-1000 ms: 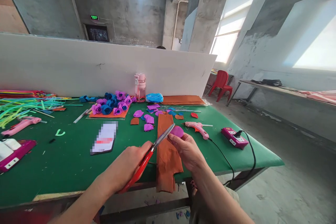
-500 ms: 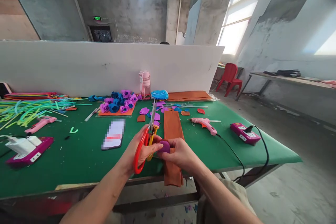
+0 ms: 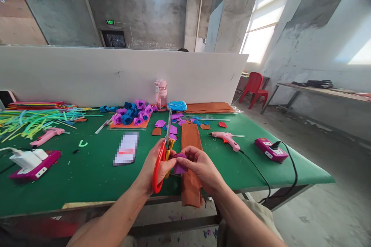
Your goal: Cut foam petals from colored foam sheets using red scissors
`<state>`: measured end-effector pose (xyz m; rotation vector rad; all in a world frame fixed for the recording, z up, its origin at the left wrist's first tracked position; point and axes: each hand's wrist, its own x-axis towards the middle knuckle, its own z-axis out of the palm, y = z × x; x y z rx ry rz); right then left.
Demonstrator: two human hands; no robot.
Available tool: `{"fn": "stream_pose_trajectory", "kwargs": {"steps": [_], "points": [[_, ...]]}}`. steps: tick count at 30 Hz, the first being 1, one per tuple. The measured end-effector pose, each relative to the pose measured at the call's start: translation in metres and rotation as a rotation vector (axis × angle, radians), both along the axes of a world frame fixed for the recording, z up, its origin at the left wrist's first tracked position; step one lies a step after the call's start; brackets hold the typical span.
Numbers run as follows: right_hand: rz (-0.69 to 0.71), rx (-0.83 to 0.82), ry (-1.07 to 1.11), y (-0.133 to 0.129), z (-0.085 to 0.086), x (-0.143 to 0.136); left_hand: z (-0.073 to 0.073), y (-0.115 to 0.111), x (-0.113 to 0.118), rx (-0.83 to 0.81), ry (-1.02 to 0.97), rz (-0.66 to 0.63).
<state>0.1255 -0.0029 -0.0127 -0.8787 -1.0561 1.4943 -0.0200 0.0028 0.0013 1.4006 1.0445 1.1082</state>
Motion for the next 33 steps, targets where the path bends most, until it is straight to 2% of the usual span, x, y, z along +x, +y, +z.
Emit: {"fn": "stream_pose_trajectory", "kwargs": {"steps": [6,11,15,20,24,29,33], "points": [[-0.068,0.017,0.073,0.004,-0.004,0.003,0.0,0.0,0.002,0.028,-0.015,-0.023],[-0.049,-0.038,0.121,0.004,-0.006,0.0,0.004,-0.004,0.005,0.111,0.066,0.02],[-0.069,-0.054,0.088,0.005,-0.008,0.001,0.002,-0.003,0.004,0.184,0.138,0.01],[-0.195,0.016,0.119,0.012,-0.004,0.015,-0.002,-0.003,-0.012,0.287,0.514,-0.092],[-0.28,0.038,0.135,0.014,0.002,0.026,-0.002,-0.004,-0.023,0.367,0.725,-0.142],[-0.265,0.055,0.163,0.013,0.004,0.028,-0.004,-0.003,-0.02,0.489,1.148,-0.241],[-0.244,0.057,0.177,0.013,0.002,0.026,-0.003,-0.004,-0.013,0.502,1.257,-0.238]]}}
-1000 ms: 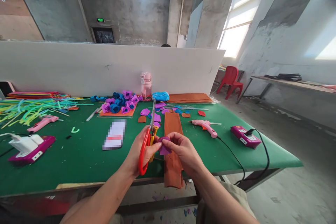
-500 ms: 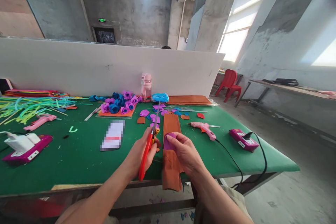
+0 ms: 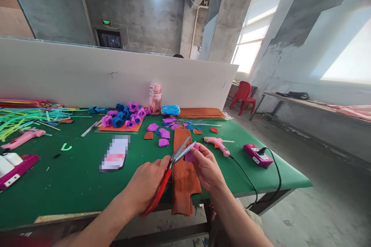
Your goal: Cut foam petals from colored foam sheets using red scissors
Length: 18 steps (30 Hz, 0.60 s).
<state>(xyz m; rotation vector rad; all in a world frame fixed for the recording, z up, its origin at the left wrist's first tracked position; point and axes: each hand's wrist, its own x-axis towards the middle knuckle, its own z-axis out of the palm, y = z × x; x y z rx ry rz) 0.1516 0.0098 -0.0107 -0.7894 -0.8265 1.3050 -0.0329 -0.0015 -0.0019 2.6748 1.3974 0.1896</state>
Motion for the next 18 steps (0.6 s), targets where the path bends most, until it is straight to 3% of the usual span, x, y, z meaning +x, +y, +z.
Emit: {"fn": "stream_pose_trajectory", "kwargs": {"steps": [8,18], "points": [[-0.005,-0.003,-0.028,-0.0013,-0.0003,-0.0008,0.0071,-0.0029,0.0069,-0.02,-0.046,0.028],[0.0,-0.016,0.008,-0.0016,0.0004,-0.0028,0.0033,-0.0038,0.009,-0.055,-0.085,0.013]]}}
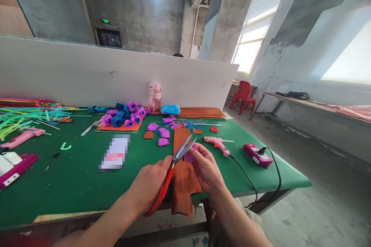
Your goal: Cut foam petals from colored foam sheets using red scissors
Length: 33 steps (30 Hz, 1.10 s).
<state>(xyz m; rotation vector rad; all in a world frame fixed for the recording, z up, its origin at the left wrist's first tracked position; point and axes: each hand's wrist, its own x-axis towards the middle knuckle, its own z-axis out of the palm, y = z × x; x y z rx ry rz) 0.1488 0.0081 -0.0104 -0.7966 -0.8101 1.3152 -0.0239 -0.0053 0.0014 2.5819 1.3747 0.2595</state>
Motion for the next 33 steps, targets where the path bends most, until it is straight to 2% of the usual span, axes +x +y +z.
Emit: {"fn": "stream_pose_trajectory", "kwargs": {"steps": [8,16,21,25,29,33], "points": [[0.008,0.005,0.008,0.002,-0.004,0.001,0.006,-0.003,0.002,-0.002,0.026,0.008],[0.019,0.015,-0.007,0.002,-0.003,0.003,0.001,-0.001,0.001,0.014,0.06,-0.008],[0.022,0.012,-0.012,0.002,-0.004,0.004,0.005,-0.003,0.0,-0.021,0.023,-0.009],[-0.001,0.014,-0.03,0.004,-0.005,0.007,0.003,-0.004,-0.003,-0.117,-0.164,-0.023],[-0.014,-0.011,-0.103,0.004,-0.003,0.009,-0.003,0.0,-0.005,-0.235,-0.568,0.007],[0.077,-0.019,-0.227,0.001,-0.003,0.005,-0.003,0.007,-0.004,-0.258,-0.861,0.011]]}}
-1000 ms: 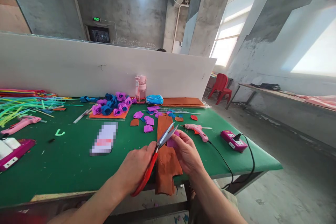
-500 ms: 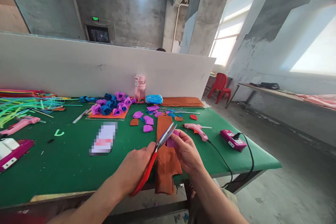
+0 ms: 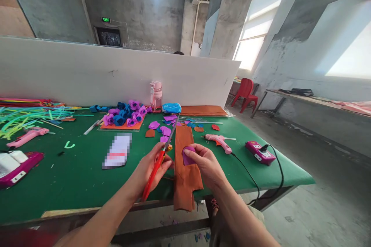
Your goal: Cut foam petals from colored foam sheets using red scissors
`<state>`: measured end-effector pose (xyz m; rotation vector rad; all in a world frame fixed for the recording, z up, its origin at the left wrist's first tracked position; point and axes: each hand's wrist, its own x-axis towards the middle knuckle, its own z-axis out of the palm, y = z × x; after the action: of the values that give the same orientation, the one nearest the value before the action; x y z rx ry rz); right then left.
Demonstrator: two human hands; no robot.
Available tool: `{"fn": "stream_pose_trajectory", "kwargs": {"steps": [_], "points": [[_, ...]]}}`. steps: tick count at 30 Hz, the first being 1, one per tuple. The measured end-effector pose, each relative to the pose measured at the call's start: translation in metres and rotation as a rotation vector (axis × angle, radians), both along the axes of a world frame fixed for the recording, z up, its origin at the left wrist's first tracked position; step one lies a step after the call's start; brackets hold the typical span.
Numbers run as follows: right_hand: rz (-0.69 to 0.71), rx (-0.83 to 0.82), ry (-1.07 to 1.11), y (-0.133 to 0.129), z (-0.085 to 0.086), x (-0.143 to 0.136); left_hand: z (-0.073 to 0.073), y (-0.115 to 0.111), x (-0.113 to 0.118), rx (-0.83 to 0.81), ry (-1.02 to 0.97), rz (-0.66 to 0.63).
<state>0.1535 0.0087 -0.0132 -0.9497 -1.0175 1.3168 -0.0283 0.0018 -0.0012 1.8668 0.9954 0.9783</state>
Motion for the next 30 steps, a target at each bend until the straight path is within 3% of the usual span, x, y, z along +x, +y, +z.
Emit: {"fn": "stream_pose_trajectory", "kwargs": {"steps": [5,14,30], "points": [[0.129,0.031,-0.217,-0.004,-0.002,-0.01,0.001,0.005,0.002,-0.067,-0.136,0.019],[0.172,0.088,-0.538,-0.004,-0.008,-0.015,-0.006,0.002,0.001,0.098,0.065,0.109],[0.2,0.079,-0.541,-0.008,-0.004,-0.015,-0.009,0.007,0.003,0.063,0.043,0.117]]}}
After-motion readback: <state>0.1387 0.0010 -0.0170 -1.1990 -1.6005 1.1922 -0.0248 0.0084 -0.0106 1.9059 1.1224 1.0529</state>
